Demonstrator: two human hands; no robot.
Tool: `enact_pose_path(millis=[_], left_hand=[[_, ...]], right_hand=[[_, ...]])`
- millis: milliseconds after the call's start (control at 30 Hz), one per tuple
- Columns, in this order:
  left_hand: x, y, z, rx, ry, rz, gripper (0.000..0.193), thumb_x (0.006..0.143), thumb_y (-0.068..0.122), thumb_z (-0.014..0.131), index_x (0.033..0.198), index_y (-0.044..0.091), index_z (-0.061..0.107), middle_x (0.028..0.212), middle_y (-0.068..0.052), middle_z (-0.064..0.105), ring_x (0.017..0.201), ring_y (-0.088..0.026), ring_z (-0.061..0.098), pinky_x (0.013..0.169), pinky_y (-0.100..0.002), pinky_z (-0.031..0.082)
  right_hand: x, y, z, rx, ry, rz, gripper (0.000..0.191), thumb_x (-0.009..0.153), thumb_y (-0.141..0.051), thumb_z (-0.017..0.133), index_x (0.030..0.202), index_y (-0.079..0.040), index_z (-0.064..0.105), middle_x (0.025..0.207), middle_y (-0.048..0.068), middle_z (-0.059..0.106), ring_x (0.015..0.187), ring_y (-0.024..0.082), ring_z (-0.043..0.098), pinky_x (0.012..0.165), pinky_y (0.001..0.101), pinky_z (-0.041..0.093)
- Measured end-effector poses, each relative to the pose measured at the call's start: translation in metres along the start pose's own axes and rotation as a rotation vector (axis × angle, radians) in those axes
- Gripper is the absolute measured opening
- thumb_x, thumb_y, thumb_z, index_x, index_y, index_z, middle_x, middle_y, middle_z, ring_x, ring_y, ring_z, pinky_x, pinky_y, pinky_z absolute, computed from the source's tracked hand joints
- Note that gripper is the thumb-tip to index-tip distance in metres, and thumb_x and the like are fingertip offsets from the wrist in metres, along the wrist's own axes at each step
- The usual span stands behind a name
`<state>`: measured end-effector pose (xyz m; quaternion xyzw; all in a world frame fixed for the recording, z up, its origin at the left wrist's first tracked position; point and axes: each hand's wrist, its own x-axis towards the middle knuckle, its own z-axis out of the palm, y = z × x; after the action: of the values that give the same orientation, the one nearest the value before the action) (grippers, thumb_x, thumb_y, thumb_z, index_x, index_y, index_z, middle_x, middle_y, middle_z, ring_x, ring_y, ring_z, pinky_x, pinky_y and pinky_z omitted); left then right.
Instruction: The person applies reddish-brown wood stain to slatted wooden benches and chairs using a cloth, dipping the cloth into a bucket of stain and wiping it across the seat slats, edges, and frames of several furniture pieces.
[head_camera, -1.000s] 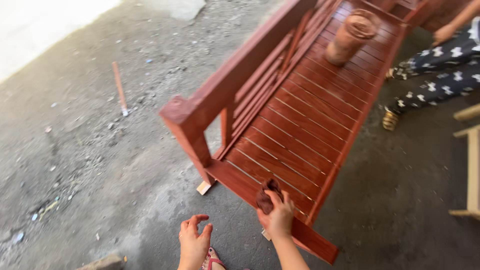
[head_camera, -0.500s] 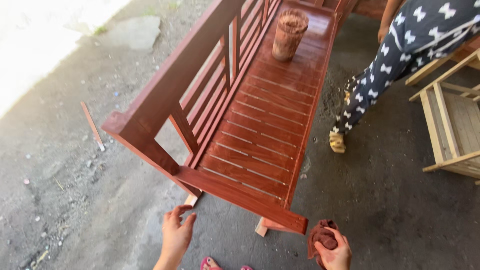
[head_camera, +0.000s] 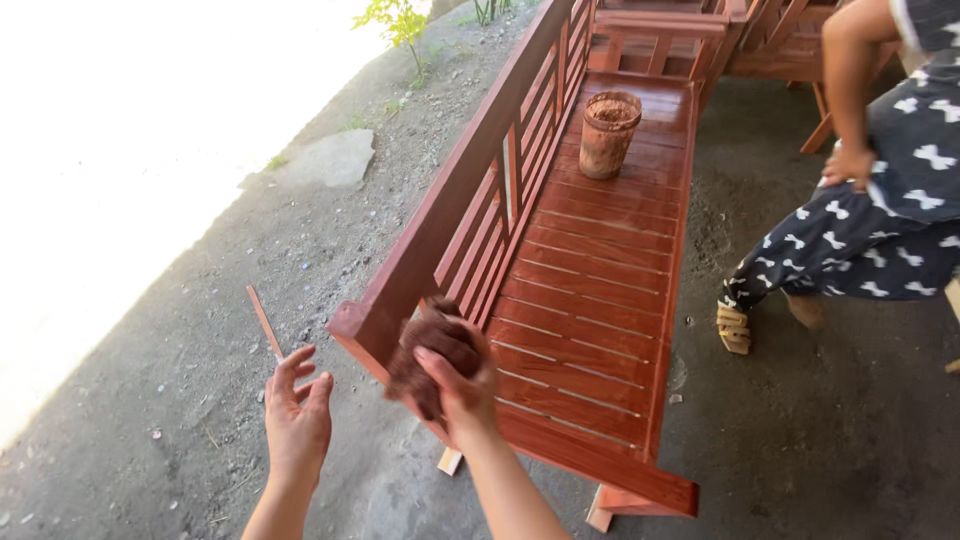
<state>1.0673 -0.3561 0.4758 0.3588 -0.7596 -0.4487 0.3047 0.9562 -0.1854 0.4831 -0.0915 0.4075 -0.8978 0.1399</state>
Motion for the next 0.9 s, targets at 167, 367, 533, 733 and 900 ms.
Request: enact_pose_path(millis=[167,367,533,733,900], left_hand=[[0.029,-0.001,-0.023,0.111,-0.075,0.034,0.041,0.092,0.016,0.065,0.133,0.017,0.063,0.13,-0.012,0.055,0.109,-0.025,0.067,0.092,-0.041,0.054],[0.052,-0.066,-0.041,0.163,-0.134,-0.042,0.043,0.089,0.015,0.068,0.131,0.019,0.065,0.13,-0.013,0.054,0.109,-0.025,0.068,0.091,-0.041,0.056],[0.065,-0.12,-0.04,0.214,-0.159,-0.039,0.045,0.087,0.013,0.073,0.131,0.021,0.068,0.13,-0.013,0.055,0.109,-0.024,0.068,0.096,-0.04,0.055],[0.069,-0.151,-0.042,0.221,-0.197,-0.037,0.045,0.085,0.012,0.074,0.129,0.021,0.069,0.132,-0.014,0.054,0.108,-0.026,0.068,0.096,-0.04,0.055],[0.067,-0.152,-0.042,0.232,-0.214,-0.037,0.046,0.084,0.012,0.075,0.129,0.021,0.07,0.131,-0.015,0.055,0.106,-0.028,0.07,0.097,-0.041,0.056]], right_hand=[[0.023,0.04,0.054,-0.268,-0.012,-0.384,0.045,0.082,-0.017,0.082,0.121,-0.005,0.066,0.115,0.007,0.069,0.106,0.018,0.066,0.096,0.0333,0.055],[0.012,0.124,0.016,-0.012,0.208,-0.199,0.045,0.076,-0.006,0.075,0.12,-0.002,0.065,0.11,0.007,0.068,0.102,0.017,0.065,0.095,0.0334,0.052],[-0.003,0.176,-0.023,-0.179,0.423,-0.139,0.039,0.076,-0.005,0.071,0.115,0.0,0.068,0.108,0.008,0.071,0.101,0.018,0.067,0.094,0.0334,0.053],[-0.006,0.181,-0.044,-1.194,0.665,0.36,0.054,0.07,-0.025,0.089,0.12,-0.019,0.069,0.112,0.013,0.063,0.106,0.035,0.063,0.091,0.0452,0.055],[-0.003,0.176,-0.037,-1.565,0.466,0.557,0.062,0.066,-0.028,0.089,0.122,-0.026,0.065,0.134,0.015,0.049,0.118,0.042,0.055,0.088,0.0487,0.058]])
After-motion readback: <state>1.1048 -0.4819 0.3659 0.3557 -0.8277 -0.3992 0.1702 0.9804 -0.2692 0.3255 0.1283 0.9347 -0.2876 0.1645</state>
